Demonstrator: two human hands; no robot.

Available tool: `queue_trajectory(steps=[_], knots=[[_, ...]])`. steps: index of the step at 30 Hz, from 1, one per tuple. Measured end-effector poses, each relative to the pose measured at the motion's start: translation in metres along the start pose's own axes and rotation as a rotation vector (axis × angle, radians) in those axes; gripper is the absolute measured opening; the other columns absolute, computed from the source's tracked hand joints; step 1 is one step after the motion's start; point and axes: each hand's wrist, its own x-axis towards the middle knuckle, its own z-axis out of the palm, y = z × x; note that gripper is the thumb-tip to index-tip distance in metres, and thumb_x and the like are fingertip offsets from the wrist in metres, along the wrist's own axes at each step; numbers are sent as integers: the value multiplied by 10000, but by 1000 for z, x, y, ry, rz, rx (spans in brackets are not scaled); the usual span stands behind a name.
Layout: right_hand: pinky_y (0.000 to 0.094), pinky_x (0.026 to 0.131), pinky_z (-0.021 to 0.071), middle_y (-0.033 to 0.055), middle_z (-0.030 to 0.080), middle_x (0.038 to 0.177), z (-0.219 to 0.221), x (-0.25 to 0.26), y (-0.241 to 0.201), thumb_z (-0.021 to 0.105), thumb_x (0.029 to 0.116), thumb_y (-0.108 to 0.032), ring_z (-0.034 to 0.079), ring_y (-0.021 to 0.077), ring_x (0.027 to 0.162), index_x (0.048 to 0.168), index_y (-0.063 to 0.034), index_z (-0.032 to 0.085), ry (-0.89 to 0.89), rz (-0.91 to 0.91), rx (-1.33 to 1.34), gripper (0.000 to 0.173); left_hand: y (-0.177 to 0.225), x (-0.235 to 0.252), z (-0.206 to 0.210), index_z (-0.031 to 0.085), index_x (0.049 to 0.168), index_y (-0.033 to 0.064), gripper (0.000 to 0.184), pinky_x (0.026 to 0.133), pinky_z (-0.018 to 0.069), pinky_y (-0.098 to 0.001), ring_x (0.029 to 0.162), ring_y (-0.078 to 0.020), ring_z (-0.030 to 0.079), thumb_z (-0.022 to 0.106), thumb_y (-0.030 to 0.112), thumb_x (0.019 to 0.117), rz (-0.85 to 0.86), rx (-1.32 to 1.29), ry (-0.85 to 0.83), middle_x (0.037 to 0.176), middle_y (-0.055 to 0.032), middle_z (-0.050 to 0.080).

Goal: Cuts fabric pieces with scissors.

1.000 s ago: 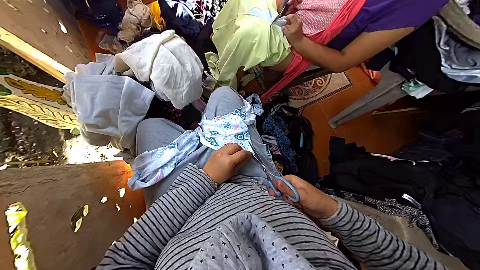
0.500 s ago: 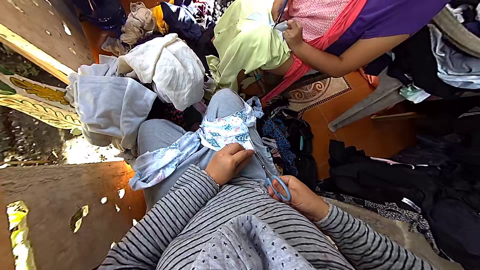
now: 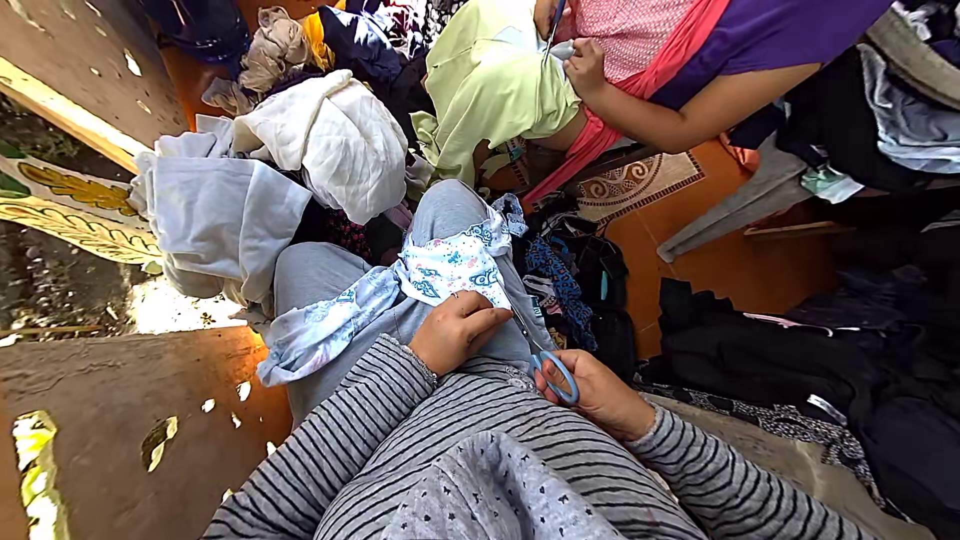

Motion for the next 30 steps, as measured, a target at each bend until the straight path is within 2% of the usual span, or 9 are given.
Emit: queue_trajectory(steps=[3, 5, 14, 17, 23, 26, 30], knots=[[108, 417, 347, -97, 632, 620, -4, 5, 1, 546, 1005, -294, 468, -59, 448, 839, -158, 650, -70, 3, 93, 239, -1, -1, 0, 784, 1059, 77, 170, 802, 543, -286, 839, -220, 664, 635, 125, 991, 20, 0, 0, 860, -124, 685], [104, 410, 333, -84, 639, 623, -5, 11, 0, 526, 1028, -316, 455, -61, 436, 849, -147, 651, -96, -5, 121, 276, -1, -1, 0, 784, 1058, 84, 169, 800, 534, -277, 838, -212, 656, 635, 132, 996, 41, -5, -3, 853, -117, 678], [105, 414, 342, -83, 624, 623, 2, 20, -7, 527, 1032, -172, 458, -52, 441, 826, -124, 633, -11, -22, 60, 237, -3, -2, -2, 780, 1051, 78, 168, 791, 530, -272, 833, -214, 649, 627, 128, 1003, 73, -30, -3, 847, -123, 670], [106, 411, 338, -81, 623, 621, 1, 20, -8, 535, 1032, -164, 450, -50, 437, 836, -118, 635, -18, -2, 55, 225, -3, -2, -1, 780, 1050, 74, 169, 792, 532, -275, 833, -216, 652, 627, 127, 1002, 69, -33, -6, 848, -126, 673], [103, 405, 322, -71, 648, 658, -5, 28, -6, 529, 1020, -338, 434, -58, 427, 889, -140, 621, -142, 16, 112, 255, -3, -2, -2, 782, 1049, 76, 166, 797, 533, -267, 839, -210, 653, 630, 125, 1000, 83, -31, -11, 854, -119, 676], [100, 405, 321, -75, 643, 659, -3, 32, -9, 536, 1023, -324, 438, -59, 433, 877, -145, 613, -132, 4, 108, 244, -3, -3, -2, 781, 1045, 79, 163, 801, 528, -261, 844, -205, 649, 631, 127, 1002, 90, -29, -3, 854, -114, 672], [107, 406, 329, -92, 625, 618, 0, 31, -11, 519, 1027, -201, 444, -56, 430, 832, -145, 618, -58, -15, 62, 226, -4, -3, -2, 776, 1051, 71, 167, 801, 531, -273, 844, -214, 649, 626, 129, 1007, 89, -38, -3, 856, -121, 669]])
